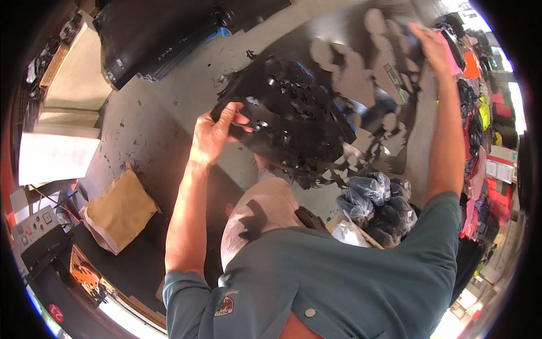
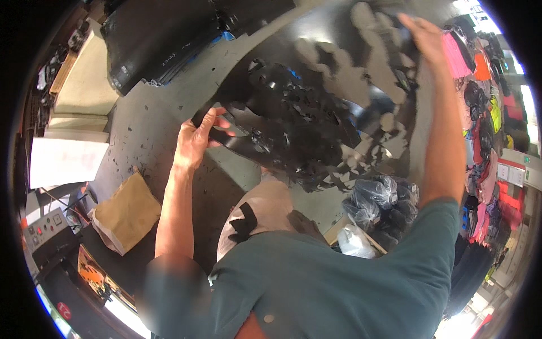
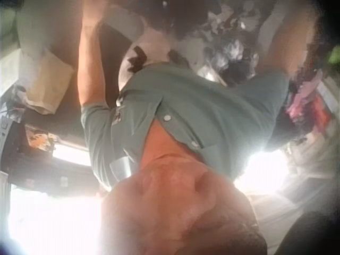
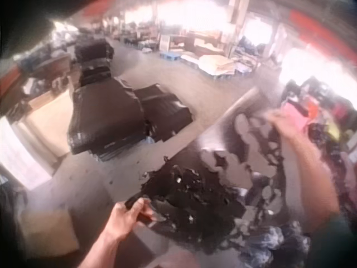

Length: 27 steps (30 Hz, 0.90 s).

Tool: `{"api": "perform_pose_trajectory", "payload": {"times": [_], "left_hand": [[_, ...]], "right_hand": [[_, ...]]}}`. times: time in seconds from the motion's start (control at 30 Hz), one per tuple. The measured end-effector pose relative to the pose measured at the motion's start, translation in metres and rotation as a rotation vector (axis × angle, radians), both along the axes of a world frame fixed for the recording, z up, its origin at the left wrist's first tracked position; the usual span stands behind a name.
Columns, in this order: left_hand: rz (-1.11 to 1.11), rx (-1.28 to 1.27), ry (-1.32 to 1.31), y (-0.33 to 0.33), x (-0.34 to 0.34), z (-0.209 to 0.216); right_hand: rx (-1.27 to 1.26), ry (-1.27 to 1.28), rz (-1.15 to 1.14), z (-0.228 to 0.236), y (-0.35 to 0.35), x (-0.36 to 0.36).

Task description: The person repeatedly peels small cut-out pieces from a black stencil sheet placed on a white board, using an orange squeegee-like tool to assist. The person removes the pieces one by one and sets them aside.

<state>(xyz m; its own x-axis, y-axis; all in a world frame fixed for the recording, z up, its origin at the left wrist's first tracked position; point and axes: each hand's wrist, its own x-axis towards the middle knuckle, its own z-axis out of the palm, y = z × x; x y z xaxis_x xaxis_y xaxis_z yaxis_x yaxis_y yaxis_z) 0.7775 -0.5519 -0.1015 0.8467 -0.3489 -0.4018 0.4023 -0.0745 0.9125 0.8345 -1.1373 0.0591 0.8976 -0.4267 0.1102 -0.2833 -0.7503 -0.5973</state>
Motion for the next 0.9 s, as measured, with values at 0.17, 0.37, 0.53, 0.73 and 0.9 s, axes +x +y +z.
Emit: {"api": "perform_pose_trajectory", "payload": {"times": [0.17,0.37,0.53,0.73,0.9], "left_hand": [[0.252,0.621,-0.157,-0.002,0.049,-0.153],[0.136,0.428,0.194,0.069,-0.049,-0.194],[0.017,0.6,0.412,0.114,-0.139,-0.203],[0.049,0.637,0.251,0.143,-0.112,-0.258],[-0.058,0.663,0.051,0.179,0.017,-0.294]], "right_hand": [[-0.31,-0.029,-0.042,-0.209,0.016,0.051],[0.01,0.5,0.304,-0.37,0.069,-0.164],[0.155,0.892,0.292,-0.411,0.152,-0.325],[0.474,0.873,0.272,-0.416,0.217,-0.284],[0.612,0.586,-0.048,-0.394,0.256,-0.106]]}}
